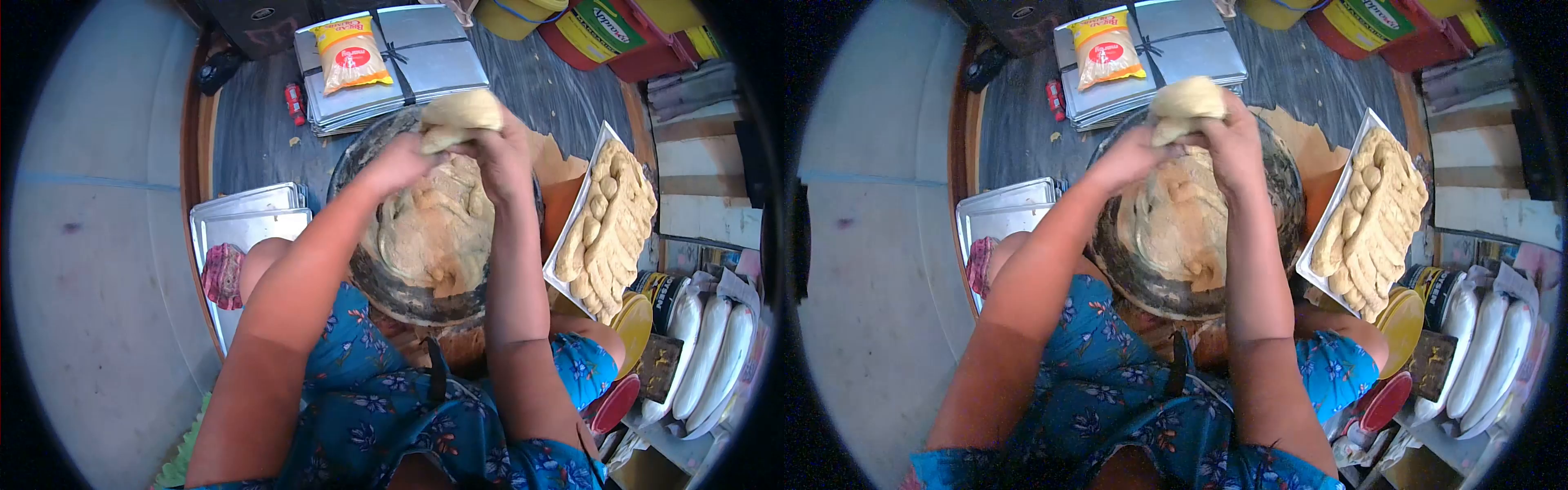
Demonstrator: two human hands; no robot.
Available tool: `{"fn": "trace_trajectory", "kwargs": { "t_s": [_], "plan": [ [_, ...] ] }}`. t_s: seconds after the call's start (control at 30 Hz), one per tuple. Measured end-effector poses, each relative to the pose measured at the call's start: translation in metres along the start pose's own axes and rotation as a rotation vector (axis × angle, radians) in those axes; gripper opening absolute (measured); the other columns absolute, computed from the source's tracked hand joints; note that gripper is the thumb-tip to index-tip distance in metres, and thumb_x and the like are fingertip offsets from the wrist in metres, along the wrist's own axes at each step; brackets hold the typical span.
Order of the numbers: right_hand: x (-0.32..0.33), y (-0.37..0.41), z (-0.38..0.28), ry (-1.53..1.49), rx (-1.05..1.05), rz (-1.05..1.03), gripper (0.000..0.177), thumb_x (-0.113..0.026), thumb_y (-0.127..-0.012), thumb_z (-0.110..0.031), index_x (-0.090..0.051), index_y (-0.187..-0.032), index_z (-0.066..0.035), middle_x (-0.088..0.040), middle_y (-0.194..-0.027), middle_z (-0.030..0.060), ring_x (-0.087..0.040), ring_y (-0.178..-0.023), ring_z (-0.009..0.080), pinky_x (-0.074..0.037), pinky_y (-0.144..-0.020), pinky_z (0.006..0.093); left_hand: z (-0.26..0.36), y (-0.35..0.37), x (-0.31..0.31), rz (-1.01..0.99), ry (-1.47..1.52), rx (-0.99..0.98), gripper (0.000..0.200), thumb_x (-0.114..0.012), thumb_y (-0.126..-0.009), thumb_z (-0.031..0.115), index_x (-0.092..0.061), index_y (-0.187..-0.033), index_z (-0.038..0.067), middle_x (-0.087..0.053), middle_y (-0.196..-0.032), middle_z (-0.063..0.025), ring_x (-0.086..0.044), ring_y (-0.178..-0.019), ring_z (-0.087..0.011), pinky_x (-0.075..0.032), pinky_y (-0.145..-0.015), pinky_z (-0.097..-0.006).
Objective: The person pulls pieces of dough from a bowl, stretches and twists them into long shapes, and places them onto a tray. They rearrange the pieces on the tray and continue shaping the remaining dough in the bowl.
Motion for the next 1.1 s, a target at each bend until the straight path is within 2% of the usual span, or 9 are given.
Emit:
{"fn": "trace_trajectory", "kwargs": {
  "t_s": [0.07, 0.17, 0.23, 0.3, 0.4, 0.6, 0.7, 0.8, 1.1],
  "plan": [
    [-0.003, -0.009, 0.020, 0.143, -0.011, -0.094, 0.056, -0.061, -0.073, 0.004, -0.047, -0.127, -0.003, -0.058, -0.114, 0.0082, -0.056, -0.105, 0.0190, -0.048, -0.084, 0.0281, -0.011, 0.001, 0.012, 0.104, 0.090, 0.042, 0.023, -0.062, -0.081, 0.016, -0.061, -0.099, 0.002, -0.060, -0.080, -0.0001, -0.051, -0.067, -0.0095, -0.042, -0.063, -0.0252],
    [0.007, -0.014, 0.099, -0.264, -0.236, -0.165, 0.063, -0.057, -0.070, 0.007, -0.045, -0.131, -0.003, -0.051, -0.125, 0.0101, -0.052, -0.110, 0.0198, -0.045, -0.089, 0.0285, -0.043, 0.001, 0.017, 0.114, 0.199, 0.201, 0.017, -0.062, -0.080, 0.013, -0.060, -0.093, 0.002, -0.058, -0.076, -0.0007, -0.049, -0.064, -0.0094, -0.041, -0.062, -0.0248],
    [0.054, -0.009, 0.173, 0.033, -0.276, 0.017, 0.062, -0.053, -0.071, 0.008, -0.046, -0.132, -0.003, -0.053, -0.124, 0.0116, -0.052, -0.111, 0.0210, -0.043, -0.091, 0.0293, -0.045, 0.004, 0.026, 0.181, 0.308, 0.174, 0.012, -0.062, -0.079, 0.011, -0.059, -0.087, 0.003, -0.054, -0.070, 0.0000, -0.048, -0.060, -0.0088, -0.039, -0.058, -0.0237],
    [0.042, 0.024, 0.231, 0.202, -0.588, -0.155, 0.061, -0.052, -0.071, 0.006, -0.047, -0.131, -0.003, -0.056, -0.121, 0.0129, -0.053, -0.111, 0.0229, -0.040, -0.093, 0.0301, -0.065, 0.005, 0.032, 0.245, 0.399, 0.212, 0.012, -0.062, -0.079, 0.011, -0.059, -0.087, 0.003, -0.054, -0.068, 0.0001, -0.048, -0.059, -0.0088, -0.038, -0.058, -0.0236],
    [0.027, 0.051, 0.298, 0.433, -0.409, -0.162, 0.053, -0.061, -0.073, 0.002, -0.052, -0.125, -0.003, -0.060, -0.111, 0.0115, -0.056, -0.100, 0.0202, -0.045, -0.083, 0.0308, -0.059, 0.011, 0.032, 0.242, 0.330, 0.228, 0.012, -0.063, -0.078, 0.011, -0.059, -0.087, 0.003, -0.053, -0.067, 0.0004, -0.047, -0.058, -0.0089, -0.038, -0.057, -0.0235],
    [0.048, 0.060, 0.313, 0.376, -0.342, -0.070, 0.021, -0.067, -0.080, -0.005, -0.055, -0.097, -0.003, -0.060, -0.079, 0.0033, -0.059, -0.072, 0.0134, -0.047, -0.064, 0.0261, -0.063, 0.015, 0.061, 0.372, 0.500, 0.216, 0.007, -0.064, -0.076, 0.006, -0.057, -0.079, 0.004, -0.054, -0.063, -0.0012, -0.048, -0.055, -0.0111, -0.037, -0.053, -0.0260],
    [0.093, 0.074, 0.324, 0.243, -0.563, 0.058, 0.022, -0.064, -0.084, -0.007, -0.053, -0.102, -0.002, -0.061, -0.085, 0.0063, -0.060, -0.072, 0.0156, -0.051, -0.064, 0.0277, -0.057, 0.016, 0.068, 0.379, 0.523, 0.174, 0.006, -0.063, -0.077, 0.006, -0.057, -0.079, 0.004, -0.053, -0.063, -0.0012, -0.049, -0.056, -0.0113, -0.037, -0.053, -0.0259],
    [0.130, 0.088, 0.329, -0.064, -0.529, 0.376, 0.016, -0.055, -0.090, -0.006, -0.050, -0.104, -0.001, -0.061, -0.091, 0.0104, -0.062, -0.074, 0.0200, -0.057, -0.065, 0.0318, -0.055, 0.015, 0.070, 0.381, 0.537, 0.167, 0.005, -0.062, -0.077, 0.006, -0.058, -0.079, 0.004, -0.053, -0.062, -0.0015, -0.049, -0.056, -0.0119, -0.038, -0.054, -0.0257],
    [0.157, 0.113, 0.357, -0.359, -0.576, 0.694, 0.011, -0.047, -0.091, 0.001, -0.051, -0.100, -0.002, -0.059, -0.090, 0.0111, -0.062, -0.074, 0.0219, -0.058, -0.065, 0.0328, -0.044, 0.020, 0.096, 0.409, 0.654, 0.133, 0.012, -0.062, -0.083, 0.009, -0.057, -0.093, 0.003, -0.054, -0.071, 0.0003, -0.050, -0.059, -0.0086, -0.046, -0.063, -0.0242]
  ]
}}
Point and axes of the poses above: each hand's wrist, its own y-axis away from the middle knuckle, its own x-axis out of the back of the hand, z = x × y, the point moved 10 cm from there along -y, towards the middle knuckle
